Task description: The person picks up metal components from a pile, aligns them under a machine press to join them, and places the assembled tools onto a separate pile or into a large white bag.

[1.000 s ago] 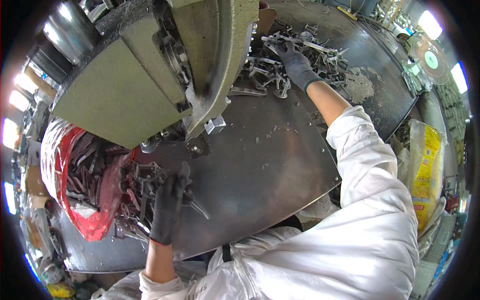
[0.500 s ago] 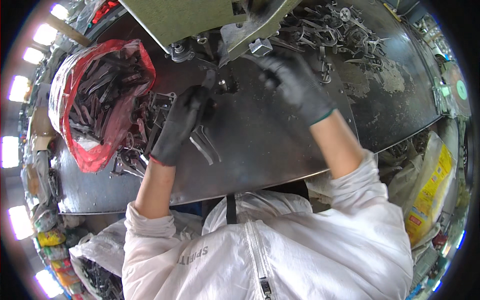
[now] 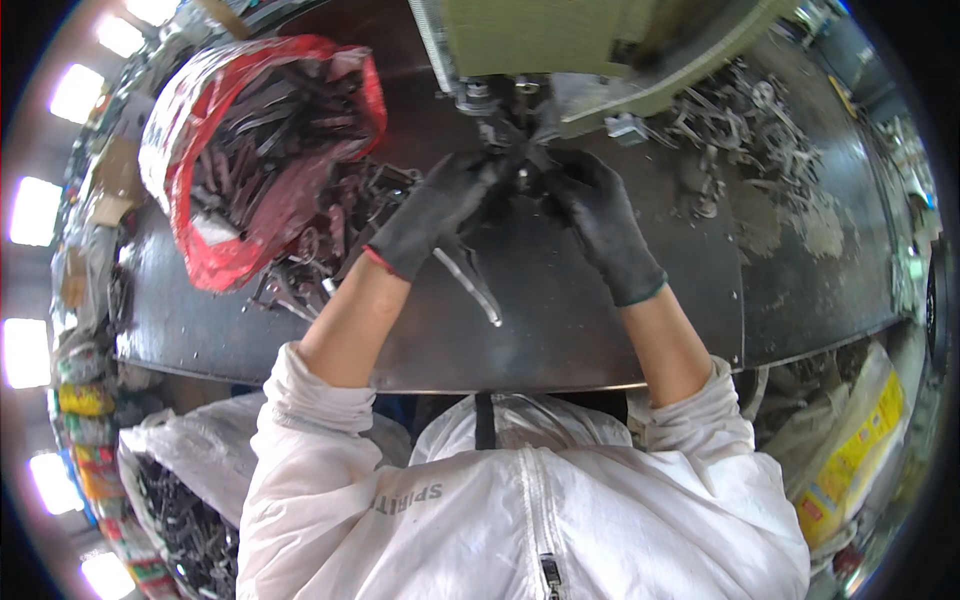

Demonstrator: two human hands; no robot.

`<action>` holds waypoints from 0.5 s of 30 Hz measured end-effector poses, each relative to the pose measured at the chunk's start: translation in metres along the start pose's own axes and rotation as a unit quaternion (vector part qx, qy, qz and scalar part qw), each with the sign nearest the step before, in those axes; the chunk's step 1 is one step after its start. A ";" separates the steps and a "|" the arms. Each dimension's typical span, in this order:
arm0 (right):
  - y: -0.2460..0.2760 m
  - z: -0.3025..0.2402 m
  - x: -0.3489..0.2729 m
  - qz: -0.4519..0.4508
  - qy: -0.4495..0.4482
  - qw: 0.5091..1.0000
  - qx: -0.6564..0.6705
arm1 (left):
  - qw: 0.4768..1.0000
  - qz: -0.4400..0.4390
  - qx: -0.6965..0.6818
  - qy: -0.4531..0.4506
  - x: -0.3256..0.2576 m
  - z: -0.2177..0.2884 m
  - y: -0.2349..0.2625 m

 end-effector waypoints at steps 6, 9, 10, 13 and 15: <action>-0.004 0.016 0.000 0.042 -0.067 0.997 -0.020 | 0.989 -0.031 -0.101 0.102 -0.013 -0.004 -0.013; -0.008 0.045 0.010 -0.010 -0.090 0.996 -0.011 | 0.992 -0.066 -0.066 0.089 -0.003 -0.031 -0.012; -0.007 0.049 0.014 -0.008 -0.079 0.997 0.006 | 0.992 -0.064 -0.062 0.088 0.001 -0.030 -0.003; -0.003 0.051 0.007 0.005 -0.082 0.996 0.039 | 0.962 0.120 0.243 -0.023 0.000 0.013 0.083; -0.005 0.047 0.001 0.013 -0.089 0.995 0.053 | 0.905 0.208 0.370 -0.038 0.008 0.029 0.159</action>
Point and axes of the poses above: each hand's wrist, its own x-axis towards the middle knuckle, its own y-axis out of the back of the hand, z = x × y, the point moved 10 cm from there along x, towards the middle knuckle, and after that the axes turned 7 degrees about -x, right-handed, at the moved point
